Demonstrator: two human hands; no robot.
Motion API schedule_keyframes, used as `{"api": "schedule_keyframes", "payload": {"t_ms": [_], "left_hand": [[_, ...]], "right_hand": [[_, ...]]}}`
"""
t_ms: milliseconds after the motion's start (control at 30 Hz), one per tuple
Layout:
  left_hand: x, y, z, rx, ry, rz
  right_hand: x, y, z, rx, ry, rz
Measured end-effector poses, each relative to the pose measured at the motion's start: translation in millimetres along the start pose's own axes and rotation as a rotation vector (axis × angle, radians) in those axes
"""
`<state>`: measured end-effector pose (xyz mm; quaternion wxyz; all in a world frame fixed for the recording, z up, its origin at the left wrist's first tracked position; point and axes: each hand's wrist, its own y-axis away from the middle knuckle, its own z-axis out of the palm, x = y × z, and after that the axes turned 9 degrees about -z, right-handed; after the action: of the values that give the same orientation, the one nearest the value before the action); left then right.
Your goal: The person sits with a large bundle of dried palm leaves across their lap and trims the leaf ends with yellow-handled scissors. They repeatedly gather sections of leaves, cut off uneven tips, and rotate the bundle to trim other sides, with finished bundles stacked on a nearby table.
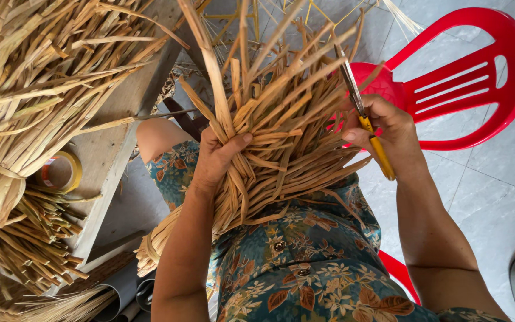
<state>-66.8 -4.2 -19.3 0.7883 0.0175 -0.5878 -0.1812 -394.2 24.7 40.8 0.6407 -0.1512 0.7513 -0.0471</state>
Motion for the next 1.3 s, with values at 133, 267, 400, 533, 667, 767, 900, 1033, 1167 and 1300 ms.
{"api": "schedule_keyframes", "payload": {"t_ms": [133,267,400,533,667,767,900,1033,1167,1300], "left_hand": [[-4,-1,-2,-0.034,-0.011,-0.041],[-6,-6,-1,-0.101,-0.166,0.089],[-5,-9,2,-0.105,-0.156,0.065],[-2,-8,4,-0.097,-0.123,0.008],[-2,-7,5,-0.075,-0.197,0.043],[-3,-7,6,-0.087,-0.179,0.049],[-4,-7,4,-0.090,-0.214,0.064],[-3,-7,4,-0.119,-0.253,0.083],[-1,-7,6,-0.119,-0.268,0.081],[0,-6,7,-0.122,-0.310,0.104]], "right_hand": [[0,0,1,-0.007,0.097,-0.002],[0,1,6,0.024,0.129,0.089],[1,2,8,0.054,0.012,0.100],[1,5,6,0.076,-0.016,0.070],[0,8,7,0.109,0.045,0.166],[1,9,8,0.116,0.053,0.208],[4,7,5,0.062,0.020,0.215],[7,5,1,-0.044,-0.061,0.088],[4,6,-4,-0.061,0.011,0.118],[-1,6,-6,-0.050,-0.006,0.158]]}}
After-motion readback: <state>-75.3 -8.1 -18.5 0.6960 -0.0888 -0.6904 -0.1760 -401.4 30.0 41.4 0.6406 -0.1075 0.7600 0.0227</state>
